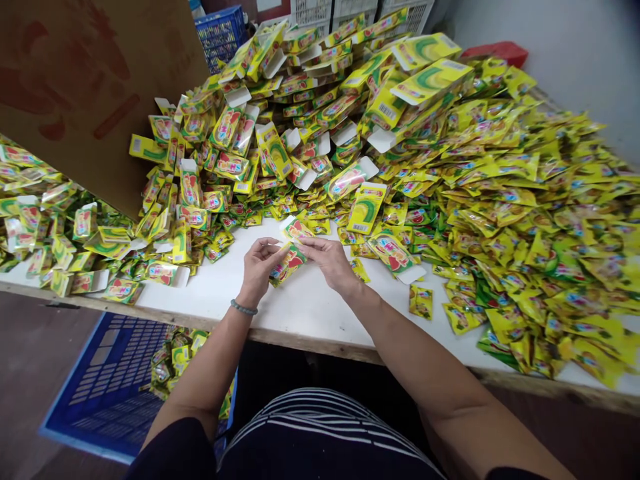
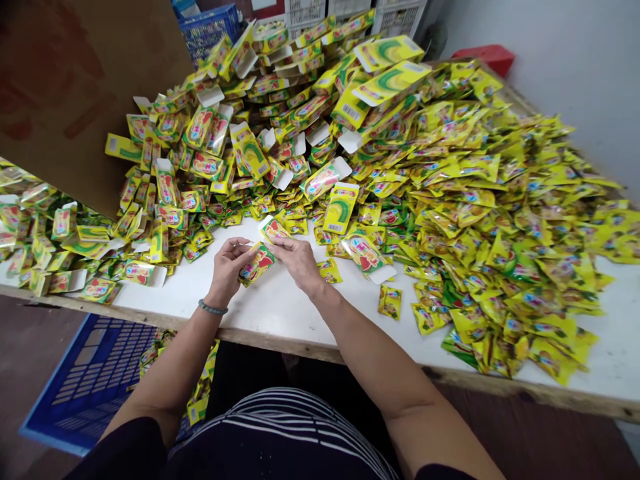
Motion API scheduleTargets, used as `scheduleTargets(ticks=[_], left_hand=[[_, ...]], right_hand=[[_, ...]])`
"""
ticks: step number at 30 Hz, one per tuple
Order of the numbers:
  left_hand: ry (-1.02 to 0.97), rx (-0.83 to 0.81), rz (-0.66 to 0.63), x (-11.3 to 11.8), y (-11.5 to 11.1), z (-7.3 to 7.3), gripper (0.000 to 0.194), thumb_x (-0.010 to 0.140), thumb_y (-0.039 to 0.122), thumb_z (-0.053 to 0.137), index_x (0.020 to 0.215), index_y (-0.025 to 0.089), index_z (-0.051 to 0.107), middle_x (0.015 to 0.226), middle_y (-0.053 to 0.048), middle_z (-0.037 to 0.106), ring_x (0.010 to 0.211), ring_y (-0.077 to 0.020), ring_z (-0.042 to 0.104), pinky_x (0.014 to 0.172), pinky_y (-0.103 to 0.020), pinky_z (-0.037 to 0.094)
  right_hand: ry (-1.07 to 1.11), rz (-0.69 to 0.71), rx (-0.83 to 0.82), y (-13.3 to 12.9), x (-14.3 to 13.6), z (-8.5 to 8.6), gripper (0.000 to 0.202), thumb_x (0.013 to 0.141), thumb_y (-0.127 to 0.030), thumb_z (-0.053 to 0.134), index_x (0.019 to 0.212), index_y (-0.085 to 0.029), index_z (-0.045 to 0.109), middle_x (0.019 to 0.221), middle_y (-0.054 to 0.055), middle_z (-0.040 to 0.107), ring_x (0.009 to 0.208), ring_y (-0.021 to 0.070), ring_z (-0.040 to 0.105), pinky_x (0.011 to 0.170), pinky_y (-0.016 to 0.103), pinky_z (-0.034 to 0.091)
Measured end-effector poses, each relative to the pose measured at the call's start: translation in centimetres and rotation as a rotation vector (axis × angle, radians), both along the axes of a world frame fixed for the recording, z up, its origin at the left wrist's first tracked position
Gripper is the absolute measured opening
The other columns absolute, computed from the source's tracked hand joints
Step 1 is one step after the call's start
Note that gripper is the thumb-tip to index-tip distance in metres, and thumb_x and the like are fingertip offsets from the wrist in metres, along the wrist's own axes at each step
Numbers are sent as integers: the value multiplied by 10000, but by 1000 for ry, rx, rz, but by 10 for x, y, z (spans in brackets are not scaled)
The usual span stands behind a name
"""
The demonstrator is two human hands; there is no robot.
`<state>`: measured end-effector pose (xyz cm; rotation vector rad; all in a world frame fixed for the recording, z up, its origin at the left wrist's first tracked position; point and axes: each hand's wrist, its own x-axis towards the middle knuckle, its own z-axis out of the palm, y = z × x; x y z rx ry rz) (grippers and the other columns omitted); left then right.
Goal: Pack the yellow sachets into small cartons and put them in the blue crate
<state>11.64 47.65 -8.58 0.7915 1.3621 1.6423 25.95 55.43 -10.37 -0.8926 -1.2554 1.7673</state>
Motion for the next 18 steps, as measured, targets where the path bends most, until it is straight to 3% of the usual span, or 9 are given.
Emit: scheduleTargets(ticks=[4,8,13,18], left_hand=[[49,17,-5,0,0,-1,444,616,365,899,928,180,642,732,18,701,658,-108,660,651,-229,523],[33,12,38,0,-1,1,439,604,374,899,908,180,649,707,21,696,644,-108,649,650,-233,522],[-43,-3,82,0,-3,6,412,600,382,892,870,196,642,725,24,696,647,-106,646,666,-243,533],[-74,-9,90,-2,-2,5,433,594,403,886,885,198,640,663,43,644,603,-100,622,623,-232,513]], right_hand=[[-49,24,18,2,6,1,453,633,-485,844,969,-184,813,859,52,790,794,219,712,799,397,575],[-166,68,274,-6,8,7,319,819,-454,703,1025,-232,805,1024,39,791,1019,272,710,959,449,550],[-294,-44,686,-32,-3,10,384,932,-334,540,1249,-211,718,1263,81,711,1214,254,636,1104,438,467],[-310,-9,774,-38,-13,11,382,989,-350,471,1280,-239,693,1283,69,703,1227,223,624,1085,409,480]])
